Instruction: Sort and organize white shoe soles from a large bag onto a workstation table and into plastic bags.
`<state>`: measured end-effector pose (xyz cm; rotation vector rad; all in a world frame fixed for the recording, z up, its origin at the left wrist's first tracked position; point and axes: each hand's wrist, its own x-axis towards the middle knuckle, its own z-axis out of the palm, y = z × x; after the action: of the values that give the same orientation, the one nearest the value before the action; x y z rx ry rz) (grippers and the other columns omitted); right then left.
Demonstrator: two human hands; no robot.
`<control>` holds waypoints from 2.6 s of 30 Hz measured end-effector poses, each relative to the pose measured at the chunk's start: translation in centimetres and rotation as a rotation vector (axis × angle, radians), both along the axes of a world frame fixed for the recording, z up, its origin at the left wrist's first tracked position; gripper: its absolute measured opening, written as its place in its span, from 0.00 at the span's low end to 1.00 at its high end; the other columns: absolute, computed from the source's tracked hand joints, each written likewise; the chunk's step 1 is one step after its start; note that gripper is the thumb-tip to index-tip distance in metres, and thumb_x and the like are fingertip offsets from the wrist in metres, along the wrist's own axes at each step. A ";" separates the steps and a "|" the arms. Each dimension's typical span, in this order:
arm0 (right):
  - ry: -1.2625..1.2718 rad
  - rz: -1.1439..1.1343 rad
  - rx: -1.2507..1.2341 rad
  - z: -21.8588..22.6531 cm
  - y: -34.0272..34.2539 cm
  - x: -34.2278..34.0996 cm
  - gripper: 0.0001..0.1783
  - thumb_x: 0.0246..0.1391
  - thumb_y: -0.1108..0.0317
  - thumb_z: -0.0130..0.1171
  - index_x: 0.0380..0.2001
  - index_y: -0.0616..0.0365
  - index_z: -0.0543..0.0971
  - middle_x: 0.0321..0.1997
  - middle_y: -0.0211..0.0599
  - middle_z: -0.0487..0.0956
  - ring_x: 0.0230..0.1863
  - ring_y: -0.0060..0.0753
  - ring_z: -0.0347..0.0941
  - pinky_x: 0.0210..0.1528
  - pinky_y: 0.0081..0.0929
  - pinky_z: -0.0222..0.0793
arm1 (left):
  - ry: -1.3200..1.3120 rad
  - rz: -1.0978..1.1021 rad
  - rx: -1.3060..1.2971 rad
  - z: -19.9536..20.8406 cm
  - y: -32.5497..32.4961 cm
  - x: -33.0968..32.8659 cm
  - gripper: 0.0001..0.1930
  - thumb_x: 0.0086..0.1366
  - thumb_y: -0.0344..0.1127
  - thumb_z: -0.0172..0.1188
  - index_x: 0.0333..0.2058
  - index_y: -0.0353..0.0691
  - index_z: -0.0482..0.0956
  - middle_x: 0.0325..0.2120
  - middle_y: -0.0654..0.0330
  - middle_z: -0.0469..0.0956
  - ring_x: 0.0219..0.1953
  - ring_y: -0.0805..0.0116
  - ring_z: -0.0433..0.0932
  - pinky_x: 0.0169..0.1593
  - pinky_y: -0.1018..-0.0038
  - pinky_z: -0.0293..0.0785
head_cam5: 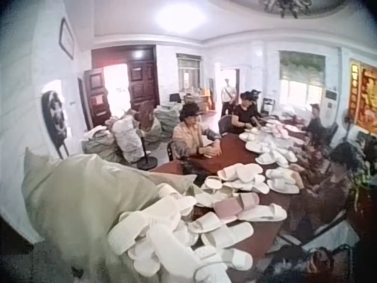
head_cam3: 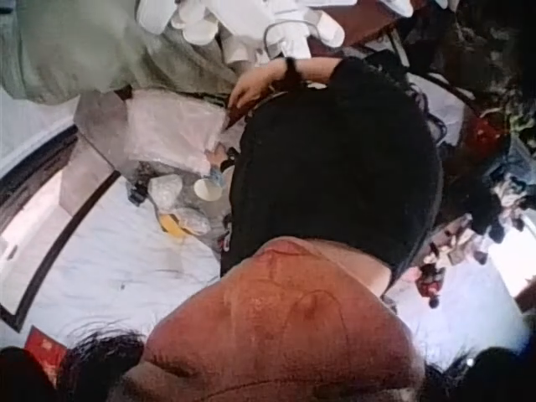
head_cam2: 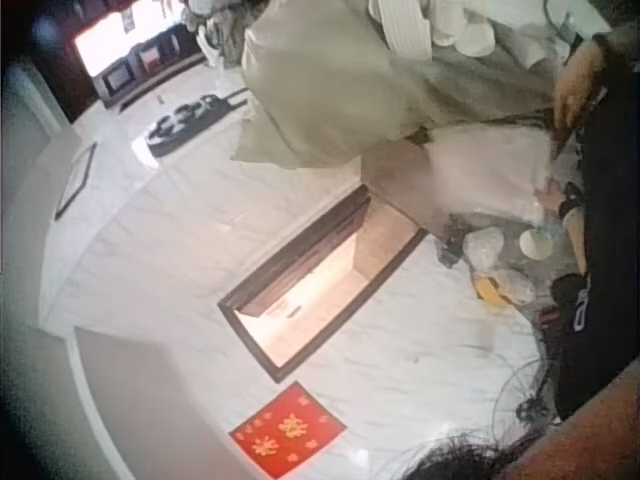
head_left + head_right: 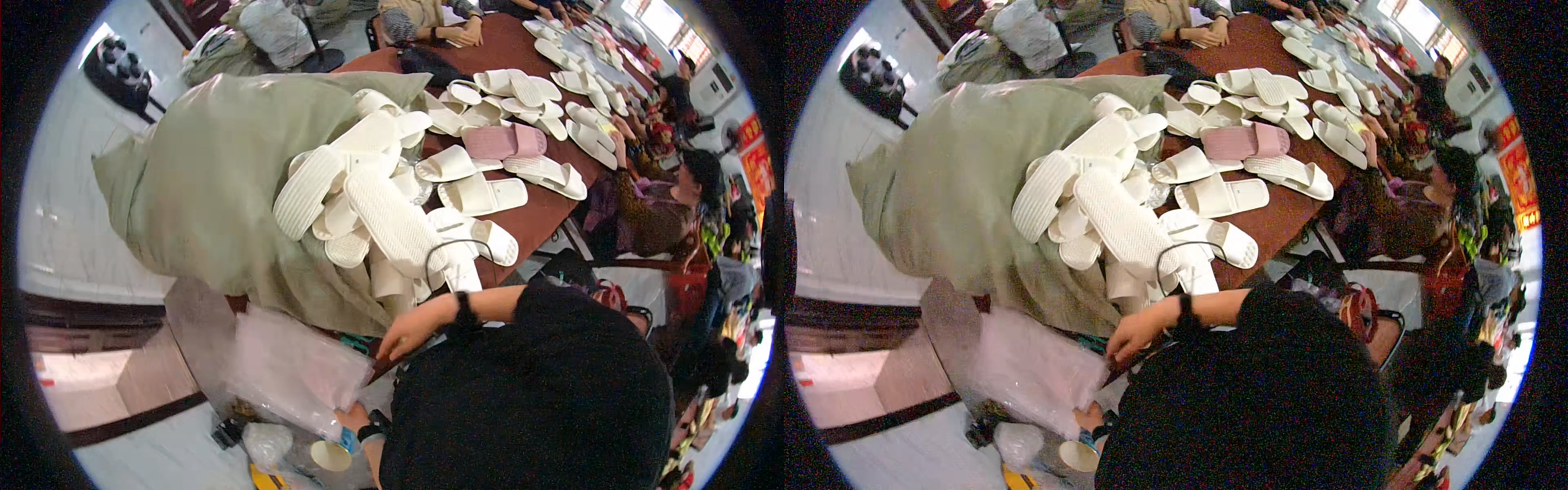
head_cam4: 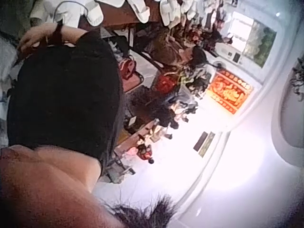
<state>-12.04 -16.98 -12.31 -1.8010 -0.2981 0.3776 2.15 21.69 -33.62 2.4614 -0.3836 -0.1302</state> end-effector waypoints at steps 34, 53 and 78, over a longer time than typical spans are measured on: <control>-0.139 -0.962 -0.879 16.7 -32.6 -9.2 0.25 0.38 0.57 0.67 0.40 0.57 0.77 0.28 0.37 0.76 0.29 0.29 0.71 0.31 0.28 0.65 | -0.038 0.050 0.384 -0.5 -3.6 -2.0 0.18 0.50 0.35 0.56 0.36 0.25 0.72 0.34 0.38 0.75 0.40 0.40 0.73 0.45 0.59 0.68; -0.882 -0.457 -0.649 30.9 -12.2 3.1 0.15 0.41 0.74 0.60 0.37 0.57 0.80 0.43 0.38 0.73 0.49 0.40 0.65 0.55 0.34 0.57 | 0.897 0.533 -1.492 -0.9 -4.3 -3.4 0.23 0.66 0.45 0.44 0.53 0.35 0.64 0.48 0.53 0.70 0.50 0.58 0.69 0.55 0.66 0.65; -0.810 0.173 -0.834 -5.1 17.6 19.9 0.49 0.38 0.51 0.64 0.64 0.37 0.52 0.62 0.38 0.60 0.58 0.44 0.61 0.53 0.51 0.58 | 0.661 0.628 -1.310 2.3 -7.2 -2.0 0.12 0.65 0.36 0.48 0.45 0.39 0.68 0.40 0.56 0.74 0.40 0.62 0.75 0.40 0.72 0.74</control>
<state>7.89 0.63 -17.42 -2.7094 -0.9706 -0.1799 0.16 14.44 -31.32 1.0455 0.4818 -0.2905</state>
